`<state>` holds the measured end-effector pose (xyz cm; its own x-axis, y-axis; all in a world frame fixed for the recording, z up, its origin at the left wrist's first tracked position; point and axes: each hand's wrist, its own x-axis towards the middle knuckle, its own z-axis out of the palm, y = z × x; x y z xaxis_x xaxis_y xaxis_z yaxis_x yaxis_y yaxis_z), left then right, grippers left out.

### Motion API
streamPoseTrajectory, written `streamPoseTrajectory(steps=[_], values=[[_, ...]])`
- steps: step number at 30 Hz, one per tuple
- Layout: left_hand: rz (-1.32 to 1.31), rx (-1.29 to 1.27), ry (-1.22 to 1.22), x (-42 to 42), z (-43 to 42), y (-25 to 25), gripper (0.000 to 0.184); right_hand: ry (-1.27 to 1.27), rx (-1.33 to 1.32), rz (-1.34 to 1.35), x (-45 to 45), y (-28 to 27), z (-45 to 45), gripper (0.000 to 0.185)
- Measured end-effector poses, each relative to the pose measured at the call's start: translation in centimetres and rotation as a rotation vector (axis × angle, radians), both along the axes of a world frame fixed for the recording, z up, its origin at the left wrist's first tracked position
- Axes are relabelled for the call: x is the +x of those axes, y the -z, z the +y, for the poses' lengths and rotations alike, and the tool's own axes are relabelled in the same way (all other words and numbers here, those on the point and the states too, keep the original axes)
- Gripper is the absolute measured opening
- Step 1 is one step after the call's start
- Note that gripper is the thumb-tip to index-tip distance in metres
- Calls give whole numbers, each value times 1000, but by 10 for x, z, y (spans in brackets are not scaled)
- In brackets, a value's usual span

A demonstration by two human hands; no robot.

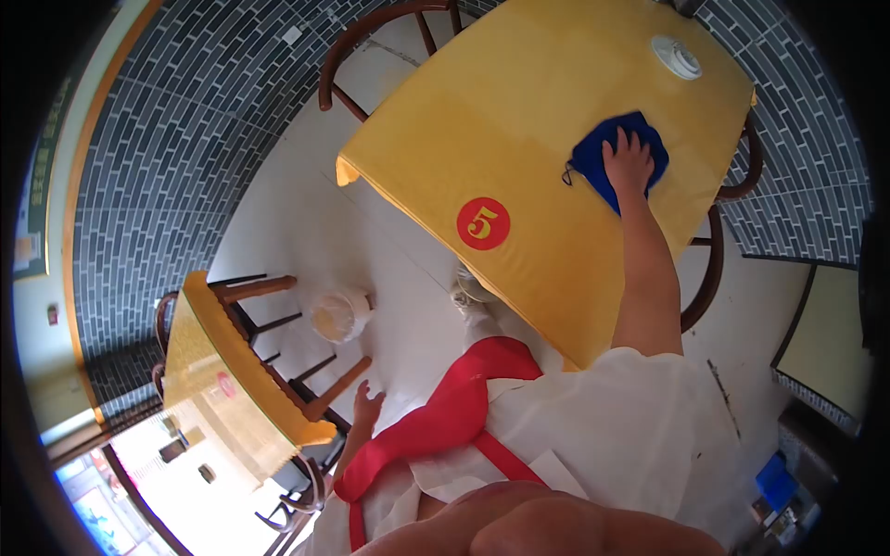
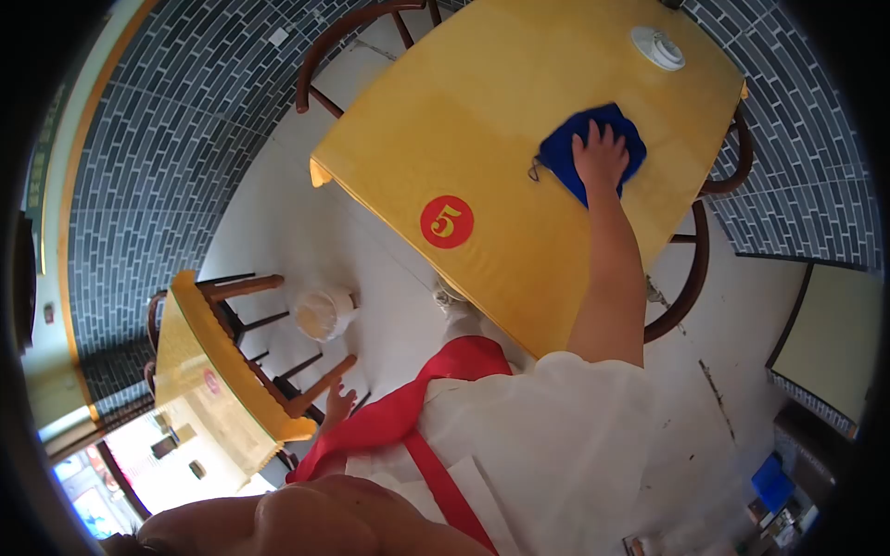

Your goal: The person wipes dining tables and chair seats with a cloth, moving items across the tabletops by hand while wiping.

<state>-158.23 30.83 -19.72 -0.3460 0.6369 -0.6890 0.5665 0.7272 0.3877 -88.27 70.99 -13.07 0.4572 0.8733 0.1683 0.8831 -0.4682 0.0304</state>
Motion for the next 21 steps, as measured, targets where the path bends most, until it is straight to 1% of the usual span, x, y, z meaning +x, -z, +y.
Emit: streamPoseTrajectory(steps=[2, 3, 5, 6, 7, 8, 9, 10, 11, 12, 13, 14, 16, 17, 18, 19, 20, 21], values=[[-70, 40, 97, 6, 54, -25, 69, -181, 103, 9, -48, 0, 44, 55], [2, 119, 345, 9, 83, -36, 69, -294, 166, 21, -72, 1, 61, 55], [15, 121, 406, 10, 135, -51, 67, -472, 126, 23, -136, -9, 85, 55], [-18, 50, 249, 33, 171, -79, 65, -577, 60, 96, -172, -22, 90, 54], [-14, 62, 248, 26, 189, -71, 63, -703, 72, 144, -206, -22, 88, 53], [-65, 115, 180, 5, 204, -42, 62, -823, 53, 166, -239, -25, 79, 52], [-35, 157, 228, -4, 223, -29, 61, -914, 28, 230, -268, -31, 63, 52], [-16, 159, 237, 3, 249, -36, 62, -1023, 67, 287, -290, -21, 46, 48], [-54, 114, 219, 22, 278, -61, 62, -1090, 54, 347, -304, -23, 24, 46], [8, 163, 307, 22, 301, -55, 61, -1150, 101, 418, -308, -21, -3, 45], [69, 206, 399, 17, 322, -50, 60, -1162, 70, 492, -301, -25, -28, 44], [62, 272, 436, 16, 345, -49, 59, -1131, 44, 499, -289, -28, -54, 43], [45, 398, 503, 21, 390, -53, 57, -905, -147, 515, -248, -41, -97, 44], [12, 474, 498, 32, 413, -60, 57, -769, -246, 478, -218, -52, -113, 45], [-23, 549, 492, 44, 438, -73, 56, -628, -177, 490, -182, -59, -130, 48], [-60, 626, 490, 57, 463, -82, 55, -599, 108, 547, -136, -33, -150, 49], [-33, 721, 608, 70, 487, -86, 55, -404, 115, 354, -106, -34, -162, 50], [-7, 820, 727, 82, 511, -88, 54, -167, 143, 196, -82, -33, -167, 57]])
